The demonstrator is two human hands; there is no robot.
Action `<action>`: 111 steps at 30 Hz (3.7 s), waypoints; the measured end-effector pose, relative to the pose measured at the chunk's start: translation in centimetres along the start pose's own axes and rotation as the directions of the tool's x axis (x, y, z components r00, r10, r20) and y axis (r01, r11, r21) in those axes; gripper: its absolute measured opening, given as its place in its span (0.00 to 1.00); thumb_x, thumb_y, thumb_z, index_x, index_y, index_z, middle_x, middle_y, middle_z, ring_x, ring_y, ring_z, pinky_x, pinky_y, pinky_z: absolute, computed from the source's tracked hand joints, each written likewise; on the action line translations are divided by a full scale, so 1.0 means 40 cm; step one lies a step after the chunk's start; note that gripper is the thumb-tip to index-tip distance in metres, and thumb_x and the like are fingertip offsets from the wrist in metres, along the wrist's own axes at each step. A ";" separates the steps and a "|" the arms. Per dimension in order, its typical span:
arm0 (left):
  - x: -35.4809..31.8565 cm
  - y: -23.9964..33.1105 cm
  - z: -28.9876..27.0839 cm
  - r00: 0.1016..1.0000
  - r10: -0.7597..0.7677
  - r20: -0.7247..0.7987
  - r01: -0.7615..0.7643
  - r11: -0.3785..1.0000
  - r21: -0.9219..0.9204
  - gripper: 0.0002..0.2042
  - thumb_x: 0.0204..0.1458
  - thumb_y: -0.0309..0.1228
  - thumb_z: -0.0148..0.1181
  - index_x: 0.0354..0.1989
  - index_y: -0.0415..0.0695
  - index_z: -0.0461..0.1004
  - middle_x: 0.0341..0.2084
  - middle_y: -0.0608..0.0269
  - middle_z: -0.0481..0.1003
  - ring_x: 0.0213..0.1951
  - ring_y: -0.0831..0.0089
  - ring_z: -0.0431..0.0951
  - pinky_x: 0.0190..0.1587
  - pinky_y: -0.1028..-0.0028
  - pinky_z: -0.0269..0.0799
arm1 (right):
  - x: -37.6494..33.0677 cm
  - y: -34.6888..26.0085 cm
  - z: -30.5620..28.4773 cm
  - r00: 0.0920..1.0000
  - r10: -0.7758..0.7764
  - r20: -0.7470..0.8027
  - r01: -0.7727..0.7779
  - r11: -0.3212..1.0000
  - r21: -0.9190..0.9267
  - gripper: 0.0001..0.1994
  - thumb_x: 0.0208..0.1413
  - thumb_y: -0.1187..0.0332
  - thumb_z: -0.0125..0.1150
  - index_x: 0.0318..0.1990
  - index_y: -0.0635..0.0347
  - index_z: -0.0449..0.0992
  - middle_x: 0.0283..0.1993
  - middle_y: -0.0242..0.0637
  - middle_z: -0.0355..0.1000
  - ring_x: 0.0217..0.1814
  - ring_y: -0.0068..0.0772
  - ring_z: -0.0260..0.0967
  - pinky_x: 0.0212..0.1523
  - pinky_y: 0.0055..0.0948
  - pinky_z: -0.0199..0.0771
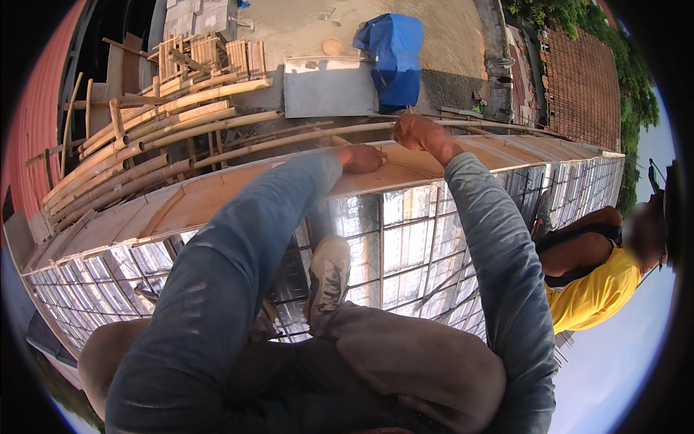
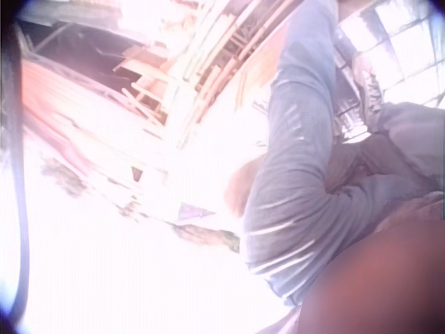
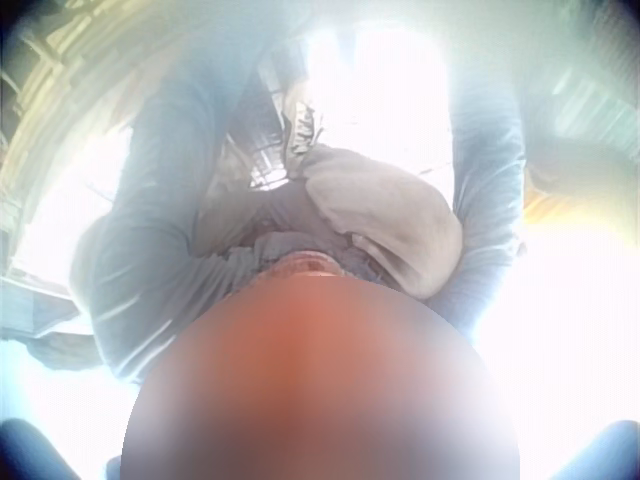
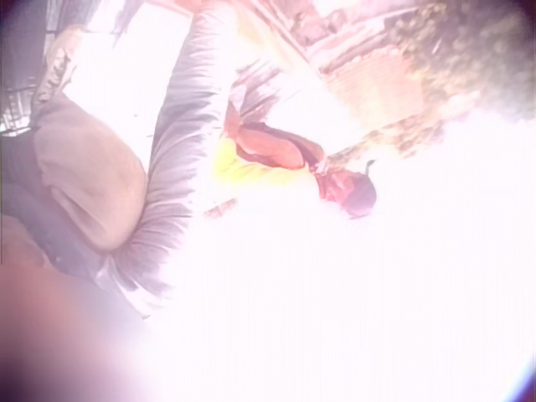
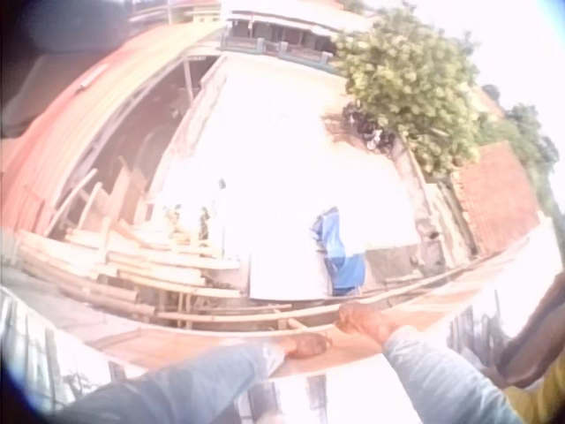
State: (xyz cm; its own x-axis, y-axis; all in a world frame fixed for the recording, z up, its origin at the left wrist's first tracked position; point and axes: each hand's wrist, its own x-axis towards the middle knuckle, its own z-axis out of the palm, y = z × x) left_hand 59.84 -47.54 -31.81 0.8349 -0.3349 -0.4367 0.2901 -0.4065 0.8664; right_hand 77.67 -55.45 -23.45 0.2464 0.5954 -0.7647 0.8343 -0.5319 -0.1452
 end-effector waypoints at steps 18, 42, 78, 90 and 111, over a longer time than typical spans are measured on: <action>-0.053 -0.049 0.006 0.991 -0.118 0.059 0.132 0.917 -0.375 0.41 0.69 0.58 0.42 0.82 0.48 0.39 0.76 0.43 0.58 0.77 0.48 0.56 0.78 0.55 0.51 | 0.077 -0.002 0.101 0.928 0.033 0.372 -0.118 0.971 0.207 0.12 0.50 0.61 0.68 0.37 0.58 0.88 0.30 0.38 0.82 0.30 0.37 0.77 0.33 0.40 0.76; -0.072 -0.002 -0.026 0.985 -0.129 0.111 0.153 0.958 -0.244 0.32 0.73 0.54 0.37 0.78 0.47 0.58 0.74 0.49 0.63 0.75 0.54 0.60 0.78 0.60 0.51 | 0.094 0.021 0.188 0.955 -0.212 0.209 0.248 0.954 -0.167 0.16 0.58 0.60 0.63 0.44 0.59 0.88 0.49 0.50 0.83 0.50 0.53 0.82 0.51 0.46 0.81; -0.103 0.017 -0.011 0.990 -0.137 -0.045 0.122 0.962 -0.243 0.30 0.72 0.50 0.38 0.68 0.38 0.69 0.69 0.41 0.69 0.70 0.47 0.68 0.74 0.53 0.59 | 0.209 -0.094 0.113 0.885 -0.372 0.279 0.434 0.875 -0.212 0.08 0.47 0.68 0.69 0.33 0.61 0.86 0.37 0.54 0.81 0.42 0.62 0.80 0.42 0.51 0.79; -0.094 0.009 -0.004 0.990 -0.131 -0.060 0.119 0.977 -0.175 0.28 0.70 0.51 0.41 0.65 0.44 0.74 0.66 0.49 0.73 0.67 0.49 0.72 0.70 0.52 0.65 | 0.333 0.017 0.188 0.667 0.342 0.662 -0.217 0.939 -0.267 0.12 0.50 0.69 0.76 0.42 0.60 0.87 0.44 0.45 0.84 0.50 0.45 0.83 0.46 0.42 0.81; 0.053 -0.057 0.005 0.959 0.248 -0.136 -0.278 0.914 -0.295 0.18 0.64 0.33 0.55 0.61 0.47 0.80 0.55 0.49 0.81 0.57 0.55 0.80 0.63 0.62 0.73 | -0.164 -0.123 -0.053 0.985 0.057 0.163 -0.063 0.997 0.033 0.13 0.55 0.66 0.64 0.40 0.69 0.86 0.43 0.57 0.82 0.47 0.60 0.81 0.44 0.46 0.80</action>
State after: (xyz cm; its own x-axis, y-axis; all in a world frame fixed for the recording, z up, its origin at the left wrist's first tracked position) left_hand 60.84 -47.48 -34.75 0.9363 -0.3066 -0.1711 0.1710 -0.0272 0.9849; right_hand 72.99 -55.47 -16.41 0.2098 0.4582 -0.8638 0.8005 -0.5877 -0.1174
